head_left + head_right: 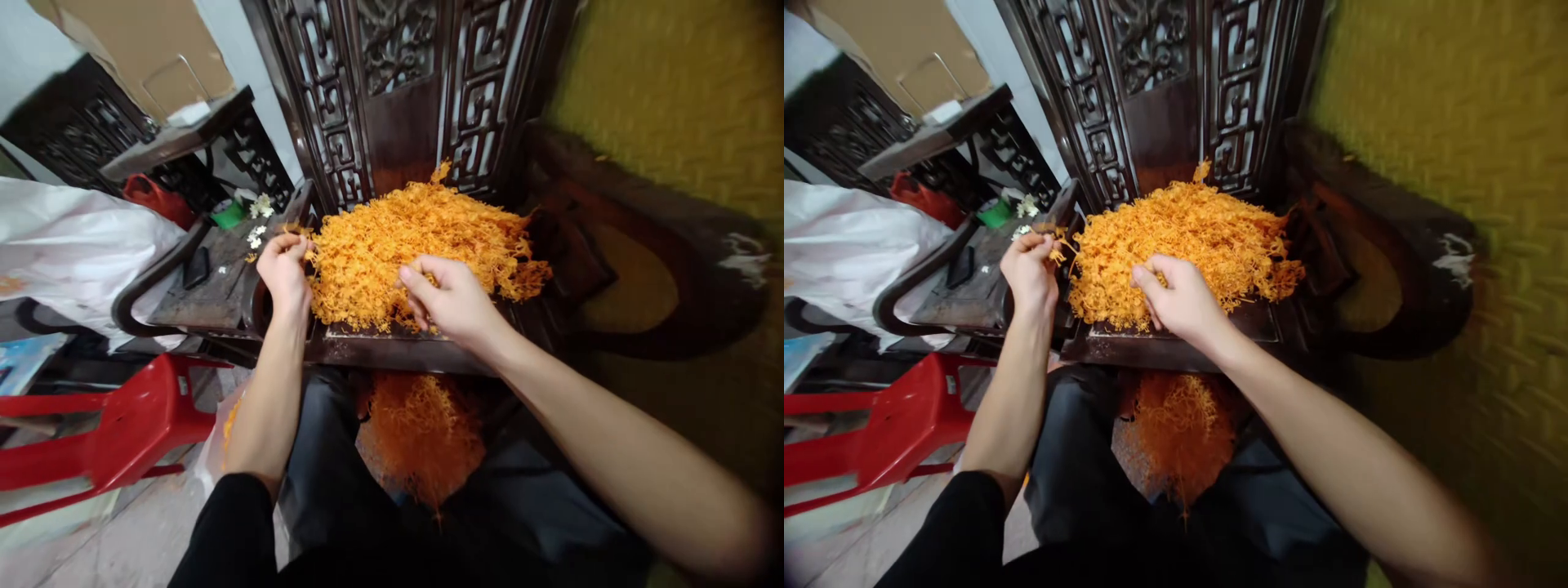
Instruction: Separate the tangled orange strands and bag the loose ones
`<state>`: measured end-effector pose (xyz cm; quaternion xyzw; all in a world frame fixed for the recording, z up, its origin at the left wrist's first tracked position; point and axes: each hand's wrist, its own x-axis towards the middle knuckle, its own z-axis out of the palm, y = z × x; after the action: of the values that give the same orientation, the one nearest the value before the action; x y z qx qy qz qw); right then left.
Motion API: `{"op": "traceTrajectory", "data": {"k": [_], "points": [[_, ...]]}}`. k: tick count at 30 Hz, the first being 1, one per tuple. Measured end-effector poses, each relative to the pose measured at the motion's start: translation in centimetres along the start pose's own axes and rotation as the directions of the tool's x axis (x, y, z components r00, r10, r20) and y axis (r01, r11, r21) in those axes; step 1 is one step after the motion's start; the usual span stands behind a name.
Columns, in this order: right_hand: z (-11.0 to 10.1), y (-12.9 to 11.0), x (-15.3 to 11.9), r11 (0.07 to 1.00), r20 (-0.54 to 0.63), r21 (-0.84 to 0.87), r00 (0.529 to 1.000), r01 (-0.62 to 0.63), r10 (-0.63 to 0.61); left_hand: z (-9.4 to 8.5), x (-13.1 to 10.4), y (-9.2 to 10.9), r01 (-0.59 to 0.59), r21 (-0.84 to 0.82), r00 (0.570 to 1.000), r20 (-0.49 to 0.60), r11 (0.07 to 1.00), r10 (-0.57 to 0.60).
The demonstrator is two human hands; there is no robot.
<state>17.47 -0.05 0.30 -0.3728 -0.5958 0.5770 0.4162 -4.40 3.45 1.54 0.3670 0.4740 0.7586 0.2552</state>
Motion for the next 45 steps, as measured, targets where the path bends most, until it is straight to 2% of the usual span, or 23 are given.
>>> {"op": "traceTrajectory", "data": {"k": [1,3,6,8,11,16,17,19,21,23,25,27,29,32,36,39,42,45], "points": [[-0.1,0.0,-0.1,0.998,0.044,-0.017,0.997,-0.059,0.059,0.0,0.0,0.0,0.043,-0.009,0.999,0.007,0.999,-0.043],[-0.2,0.1,-0.3,0.988,0.102,-0.065,0.984,-0.141,0.148,0.3,-1.0,-0.2,0.136,0.002,0.981,0.142,0.991,-0.135],[-0.1,0.1,-0.6,0.981,0.091,-0.151,0.986,-0.122,0.137,1.3,-3.6,-0.2,0.224,0.016,0.917,0.334,0.974,-0.216],[-0.1,0.0,-0.8,0.98,0.082,-0.158,0.987,-0.123,0.137,2.0,-4.9,0.0,0.251,0.007,0.9,0.366,0.968,-0.236],[-0.1,0.2,-0.9,0.992,0.071,-0.058,0.99,-0.115,0.119,2.6,-6.0,0.3,0.275,-0.007,0.896,0.365,0.962,-0.253],[0.3,0.4,-1.2,1.0,0.005,0.001,1.0,-0.01,0.01,3.6,-7.1,-0.1,0.258,0.025,0.886,0.393,0.966,-0.247],[0.5,0.2,-1.6,1.0,-0.012,-0.017,1.0,0.025,-0.025,3.8,-6.8,-0.3,0.251,0.016,0.896,0.375,0.968,-0.238],[1.1,-0.6,-2.8,0.994,0.024,-0.068,0.996,0.089,-0.088,4.1,-5.5,-0.6,0.26,-0.045,0.937,0.253,0.965,-0.241],[1.6,-1.3,-4.0,0.985,0.173,-0.11,0.979,0.129,-0.109,4.1,-3.8,-0.7,0.301,-0.126,0.953,0.082,0.945,-0.292],[1.9,-1.6,-4.7,0.979,0.32,-0.147,0.943,0.138,-0.085,3.8,-2.8,-0.5,0.346,-0.158,0.938,0.032,0.925,-0.346],[1.6,-1.4,-4.5,0.983,0.323,-0.167,0.946,0.079,-0.021,3.6,-2.9,-0.3,0.39,-0.128,0.918,0.134,0.912,-0.374],[0.9,-0.8,-3.8,0.993,0.206,-0.114,0.977,-0.029,0.053,3.5,-4.1,-0.3,0.414,-0.085,0.882,0.283,0.906,-0.376],[0.1,-0.2,-3.0,0.994,0.08,0.034,0.992,-0.104,0.101,3.5,-5.3,-0.5,0.414,-0.06,0.847,0.392,0.908,-0.36],[-0.8,0.3,-2.5,0.964,0.034,0.216,0.988,-0.152,0.148,3.4,-6.2,-0.5,0.39,-0.048,0.838,0.433,0.92,-0.332],[-0.8,0.6,-2.2,0.911,0.055,0.322,0.965,-0.259,0.255,3.4,-6.5,-0.2,0.306,-0.036,0.86,0.439,0.951,-0.26],[-0.5,0.8,-1.8,0.883,0.096,0.39,0.965,-0.261,0.243,3.4,-7.0,0.1,0.235,0.012,0.846,0.49,0.972,-0.21],[-0.1,0.9,-1.5,0.898,0.13,0.385,0.976,-0.213,0.176,3.5,-7.8,0.4,0.19,0.065,0.806,0.559,0.98,-0.194],[0.1,0.8,-1.3,0.928,0.083,0.363,0.995,-0.086,0.06,3.7,-8.4,0.6,0.242,0.052,0.755,0.617,0.969,-0.222]]}}
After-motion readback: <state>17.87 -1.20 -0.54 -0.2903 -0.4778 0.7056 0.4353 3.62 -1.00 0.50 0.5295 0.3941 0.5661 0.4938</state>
